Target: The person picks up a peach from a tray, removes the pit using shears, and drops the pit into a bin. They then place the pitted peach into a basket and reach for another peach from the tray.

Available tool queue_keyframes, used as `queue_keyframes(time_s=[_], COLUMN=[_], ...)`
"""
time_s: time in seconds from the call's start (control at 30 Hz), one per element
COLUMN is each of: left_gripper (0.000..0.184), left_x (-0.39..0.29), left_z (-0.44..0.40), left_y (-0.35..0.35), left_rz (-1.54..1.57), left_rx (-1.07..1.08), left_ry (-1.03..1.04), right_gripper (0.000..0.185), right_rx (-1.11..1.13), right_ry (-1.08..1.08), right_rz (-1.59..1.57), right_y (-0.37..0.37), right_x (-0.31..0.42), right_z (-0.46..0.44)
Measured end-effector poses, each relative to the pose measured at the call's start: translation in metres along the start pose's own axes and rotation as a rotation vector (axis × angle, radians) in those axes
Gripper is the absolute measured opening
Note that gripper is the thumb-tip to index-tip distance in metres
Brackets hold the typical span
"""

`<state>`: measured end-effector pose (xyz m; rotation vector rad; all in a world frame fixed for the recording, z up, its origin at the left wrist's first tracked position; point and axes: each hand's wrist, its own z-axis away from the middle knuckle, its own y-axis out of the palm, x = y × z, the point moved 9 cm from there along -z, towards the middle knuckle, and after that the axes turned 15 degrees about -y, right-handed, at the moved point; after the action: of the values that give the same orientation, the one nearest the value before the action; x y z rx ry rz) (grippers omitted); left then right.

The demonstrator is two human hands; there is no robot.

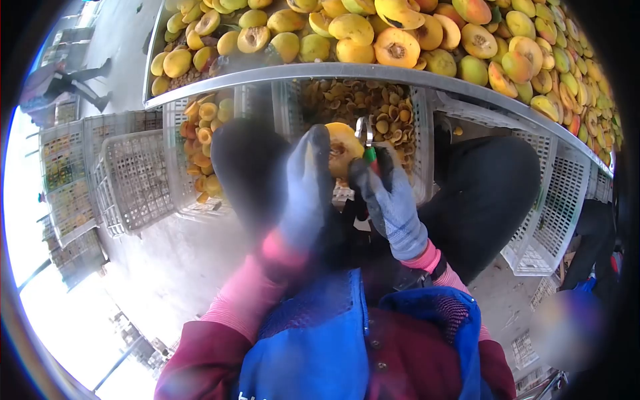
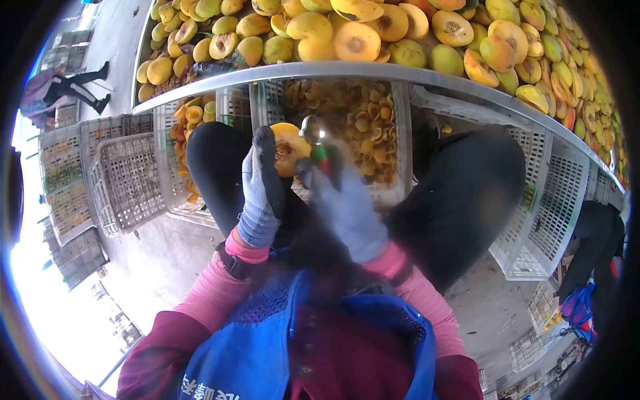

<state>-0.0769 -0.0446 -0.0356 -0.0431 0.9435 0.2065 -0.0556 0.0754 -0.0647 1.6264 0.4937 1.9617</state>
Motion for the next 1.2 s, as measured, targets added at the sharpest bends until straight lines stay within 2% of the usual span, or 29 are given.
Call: queue_keyframes(time_s=[0.07, 0.13, 0.3, 0.33, 0.4, 0.47, 0.5, 0.57, 0.6, 0.67, 0.8, 0.87, 0.93, 0.97, 1.0, 1.03, 1.1, 1.13, 1.17, 1.2], left_gripper=[0.038, 0.034, 0.031, 0.032, 0.033, 0.031, 0.031, 0.033, 0.033, 0.033, 0.033, 0.032, 0.03, 0.023, 0.017, 0.013, 0.013, 0.015, 0.018, 0.022], left_x=[-0.001, 0.002, 0.01, 0.016, 0.015, 0.02, 0.026, 0.026, 0.019, 0.01, 0.007, 0.009, 0.006, 0.006, 0.005, -0.011, -0.003, 0.002, 0.016, 0.009], left_z=[0.003, 0.009, 0.017, 0.017, 0.019, 0.021, 0.023, 0.029, 0.034, 0.037, 0.034, 0.035, 0.032, 0.031, 0.029, 0.04, 0.035, 0.028, 0.019, 0.02], left_y=[-0.009, -0.007, -0.002, -0.005, -0.01, -0.012, -0.014, -0.015, -0.012, -0.006, -0.001, 0.001, 0.001, 0.001, 0.004, 0.009, 0.003, 0.002, -0.001, 0.001], left_rz=[-0.021, 0.046, 0.058, 0.06, -0.009, -0.009, 0.026, -0.091, -0.242, -0.328, -0.226, -0.258, -0.293, -0.307, -0.334, -0.526, -0.224, -0.264, -0.302, -0.506], left_rx=[-0.126, -0.088, -0.132, -0.141, -0.179, -0.174, -0.148, -0.166, -0.208, -0.192, -0.087, -0.078, -0.061, -0.053, -0.061, -0.159, -0.161, -0.13, -0.109, -0.119], left_ry=[0.051, 0.05, 0.073, 0.065, 0.195, 0.192, 0.125, 0.168, 0.28, 0.354, 0.327, 0.33, 0.291, 0.328, 0.375, 0.499, 0.282, 0.279, 0.241, 0.238], right_gripper=[0.019, 0.014, 0.023, 0.023, 0.024, 0.024, 0.025, 0.027, 0.029, 0.034, 0.041, 0.041, 0.041, 0.041, 0.04, 0.04, 0.037, 0.036, 0.036, 0.036], right_rx=[0.194, 0.323, 0.37, 0.371, 0.375, 0.353, 0.326, 0.303, 0.307, 0.347, 0.43, 0.481, 0.577, 0.563, 0.536, 0.497, 0.462, 0.472, 0.573, 0.666], right_ry=[-0.28, -0.61, -0.432, -0.46, -0.569, -0.639, -0.63, -0.618, -0.618, -0.581, -0.485, -0.553, -0.717, -0.39, -0.242, -0.1, -0.294, -0.473, -0.482, -0.484], right_rz=[0.459, 0.986, 1.011, 1.022, 1.068, 1.057, 1.011, 0.972, 0.978, 0.956, 0.87, 0.992, 1.263, 1.234, 1.17, 1.112, 1.06, 1.079, 1.132, 1.198], right_y=[0.005, 0.023, 0.03, 0.03, 0.031, 0.032, 0.033, 0.03, 0.028, 0.026, 0.021, 0.021, 0.021, -0.006, -0.022, -0.038, -0.034, -0.031, -0.046, -0.068], right_x=[0.023, 0.05, 0.047, 0.048, 0.047, 0.051, 0.055, 0.055, 0.051, 0.045, 0.038, 0.038, 0.033, -0.002, -0.019, -0.036, -0.022, -0.008, -0.022, -0.044], right_z=[0.005, 0.02, 0.027, 0.029, 0.033, 0.037, 0.037, 0.038, 0.039, 0.038, 0.04, 0.044, 0.05, 0.047, 0.048, 0.051, 0.05, 0.051, 0.052, 0.057])
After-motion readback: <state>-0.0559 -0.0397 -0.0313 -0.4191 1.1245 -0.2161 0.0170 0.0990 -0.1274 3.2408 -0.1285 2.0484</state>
